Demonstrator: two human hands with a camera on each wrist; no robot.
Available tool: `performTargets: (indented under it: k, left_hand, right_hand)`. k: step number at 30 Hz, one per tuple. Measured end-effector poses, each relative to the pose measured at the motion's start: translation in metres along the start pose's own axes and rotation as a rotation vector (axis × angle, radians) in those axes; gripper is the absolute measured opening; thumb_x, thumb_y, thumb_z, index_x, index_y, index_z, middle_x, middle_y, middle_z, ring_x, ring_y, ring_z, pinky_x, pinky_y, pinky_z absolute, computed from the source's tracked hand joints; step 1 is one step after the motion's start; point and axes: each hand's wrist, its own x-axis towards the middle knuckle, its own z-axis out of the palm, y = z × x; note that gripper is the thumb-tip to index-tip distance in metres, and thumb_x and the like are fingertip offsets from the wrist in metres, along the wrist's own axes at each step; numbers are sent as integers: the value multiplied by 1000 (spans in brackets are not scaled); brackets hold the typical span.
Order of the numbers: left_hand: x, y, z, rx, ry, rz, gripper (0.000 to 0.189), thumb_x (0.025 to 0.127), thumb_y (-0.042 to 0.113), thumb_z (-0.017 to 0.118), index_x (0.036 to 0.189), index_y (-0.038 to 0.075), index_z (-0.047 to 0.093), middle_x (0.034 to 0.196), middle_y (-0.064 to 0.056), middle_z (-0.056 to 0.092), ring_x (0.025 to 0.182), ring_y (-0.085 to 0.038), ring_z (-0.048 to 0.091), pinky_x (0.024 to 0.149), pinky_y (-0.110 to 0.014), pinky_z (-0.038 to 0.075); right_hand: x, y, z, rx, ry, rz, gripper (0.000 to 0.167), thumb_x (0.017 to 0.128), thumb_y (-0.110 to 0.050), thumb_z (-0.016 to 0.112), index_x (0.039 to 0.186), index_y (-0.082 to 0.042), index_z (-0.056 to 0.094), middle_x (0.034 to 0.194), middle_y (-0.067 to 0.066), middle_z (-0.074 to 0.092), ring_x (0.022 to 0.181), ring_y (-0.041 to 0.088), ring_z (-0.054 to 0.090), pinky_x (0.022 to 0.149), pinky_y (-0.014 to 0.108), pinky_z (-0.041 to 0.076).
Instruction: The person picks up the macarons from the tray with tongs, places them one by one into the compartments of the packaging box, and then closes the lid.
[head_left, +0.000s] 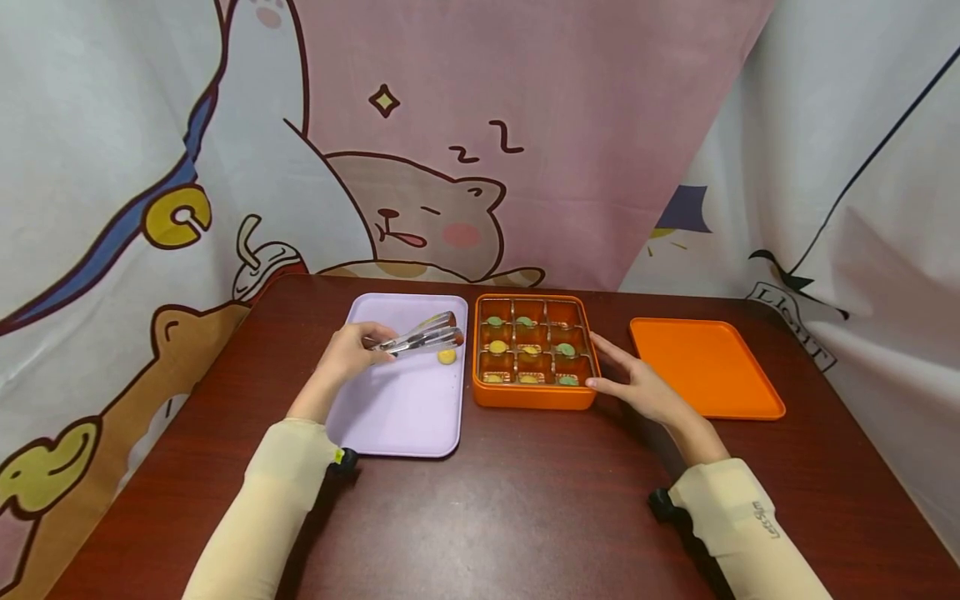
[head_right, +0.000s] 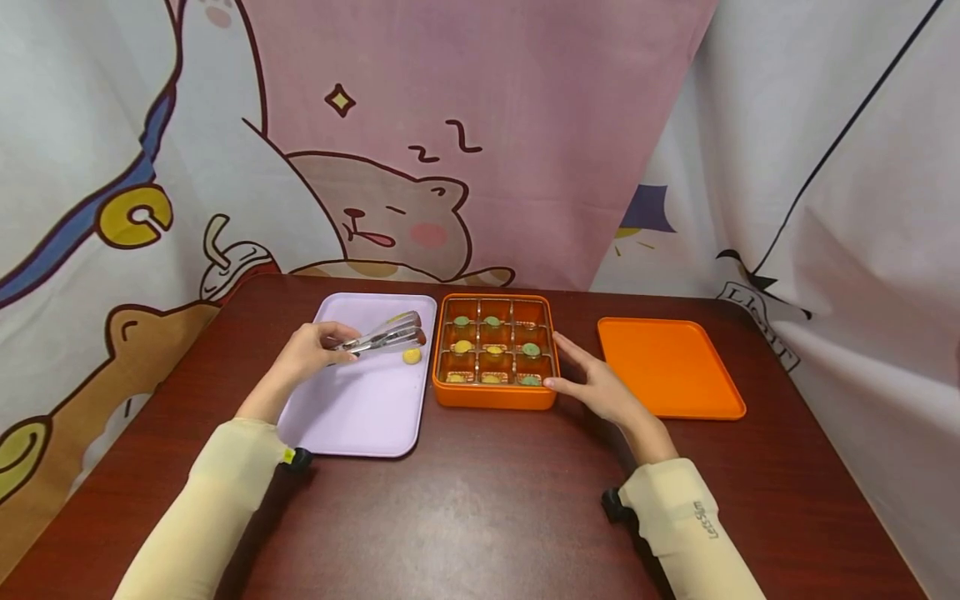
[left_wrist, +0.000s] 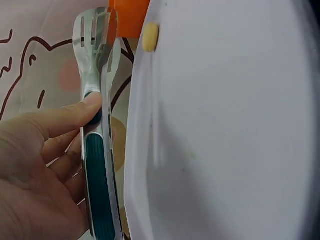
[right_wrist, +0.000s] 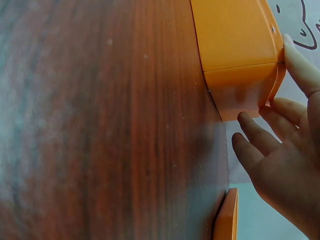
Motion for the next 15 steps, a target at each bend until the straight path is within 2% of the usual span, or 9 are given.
performTargets:
  k: [7, 15]
  left_hand:
    - [-1, -9, 0, 54, -20, -29, 32, 82, 8, 79, 113, 7, 73, 112, -17, 73, 104, -29, 68, 80, -31, 47]
    - [-2, -12, 1, 110, -32, -43, 29, 80, 7, 80, 108, 9, 75, 109, -14, 74, 103, -29, 68, 82, -36, 50]
  right_hand:
    - [0, 1, 1, 5, 2, 13, 79, 96, -28, 66, 160, -19, 20, 166, 16, 20, 150, 45, 23, 114, 71, 19]
    - [0, 1, 2, 11, 2, 4, 79, 97, -27, 65, 160, -19, 20, 166, 17, 21, 149, 45, 24, 114, 70, 19]
